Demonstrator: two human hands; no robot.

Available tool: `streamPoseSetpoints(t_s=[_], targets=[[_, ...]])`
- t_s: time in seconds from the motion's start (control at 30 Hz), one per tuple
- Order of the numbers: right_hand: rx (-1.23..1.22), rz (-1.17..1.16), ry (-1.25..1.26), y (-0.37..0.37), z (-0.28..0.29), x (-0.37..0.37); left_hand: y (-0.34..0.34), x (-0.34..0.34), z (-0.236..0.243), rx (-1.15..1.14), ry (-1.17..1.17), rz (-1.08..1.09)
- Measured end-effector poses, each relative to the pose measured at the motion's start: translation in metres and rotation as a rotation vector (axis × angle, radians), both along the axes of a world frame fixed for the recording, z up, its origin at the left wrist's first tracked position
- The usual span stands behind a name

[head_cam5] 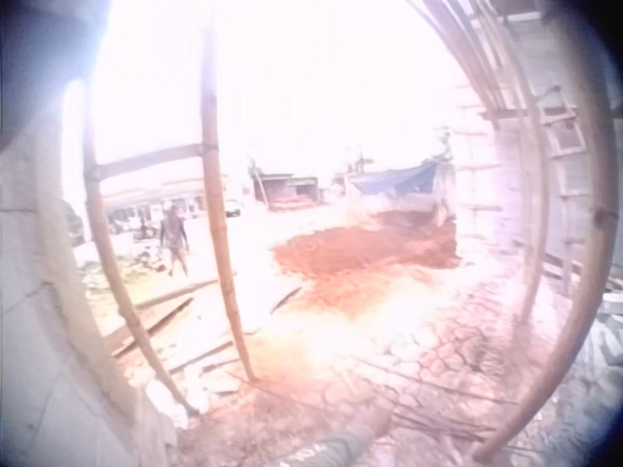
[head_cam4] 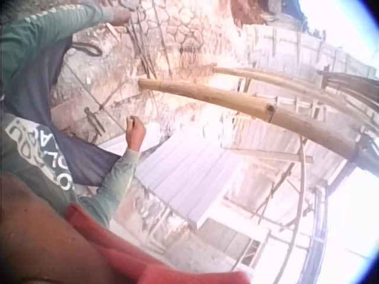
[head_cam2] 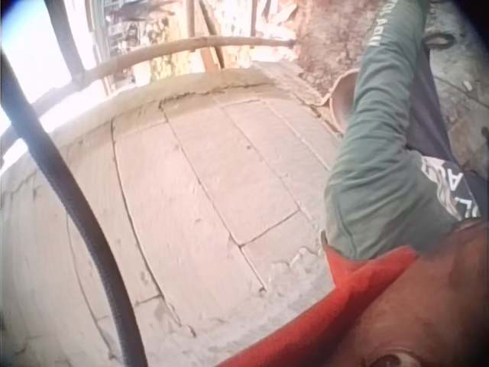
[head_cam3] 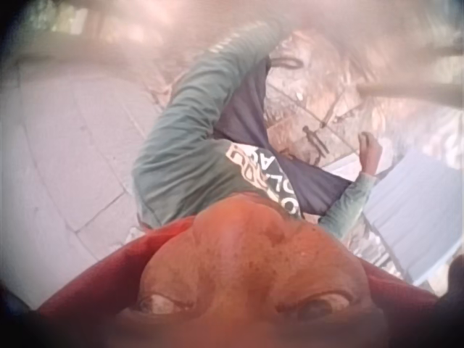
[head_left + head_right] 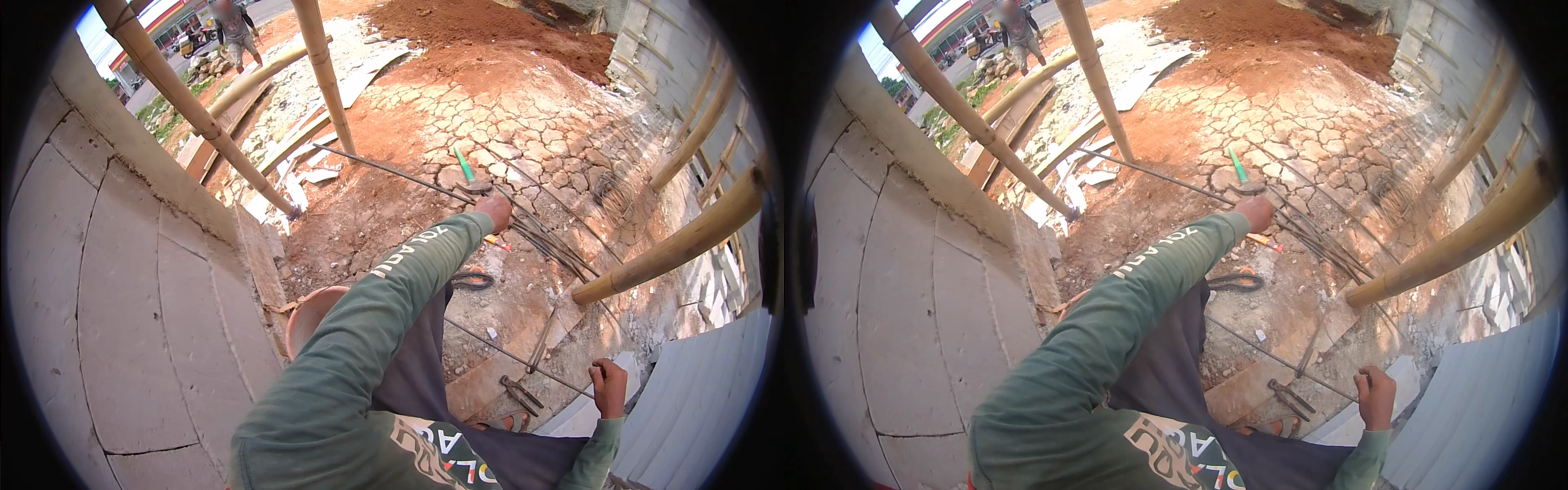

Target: The person sits on the ground and repeatedly bends thin metal rods into curved shapes using hands and pliers. The person handles multiple rods one at a time, bending them and placing them on the ground.

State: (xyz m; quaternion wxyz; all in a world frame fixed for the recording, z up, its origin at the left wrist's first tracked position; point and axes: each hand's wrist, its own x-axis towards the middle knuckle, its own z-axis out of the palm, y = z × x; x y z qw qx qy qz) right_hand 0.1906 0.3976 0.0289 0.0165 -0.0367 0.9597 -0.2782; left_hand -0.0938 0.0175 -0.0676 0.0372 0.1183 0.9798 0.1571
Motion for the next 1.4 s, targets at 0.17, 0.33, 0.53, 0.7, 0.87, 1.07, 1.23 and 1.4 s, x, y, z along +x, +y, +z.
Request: streamPoseSetpoints(t_s=[0.17, 0.33, 0.53, 0.7, 0.87, 1.07, 1.23, 1.4], targets=[[0.001, 0.01, 0.027, 0.0, -0.001, 0.0, 0.001, 0.001, 0.006, 0.007, -0.023, 0.023], [-0.036, -0.037, 0.026, -0.002, -0.005, 0.002, -0.001, 0.002, 0.003, 0.041, -0.003, 0.011], [0.062, 0.112, 0.049, -0.001, -0.004, -0.001, -0.004, -0.003, -0.005, 0.009, 0.04, -0.011], [0.094, 0.156, 0.082, -0.002, -0.015, -0.007, -0.012, -0.011, -0.011, -0.02, 0.032, -0.005], [0.046, 0.086, 0.093, -0.008, -0.025, -0.007, -0.014, -0.006, -0.016, -0.036, -0.023, -0.013], [0.056, 0.063, 0.096, -0.015, -0.013, -0.004, -0.014, -0.003, -0.002, -0.075, -0.04, -0.027], [0.033, 0.067, 0.115, -0.015, -0.015, -0.005, -0.009, -0.002, 0.0, -0.087, 0.009, -0.015], [0.022, 0.042, 0.022, -0.01, -0.023, -0.008, -0.009, -0.002, 0.005, -0.063, -0.026, 0.003]])
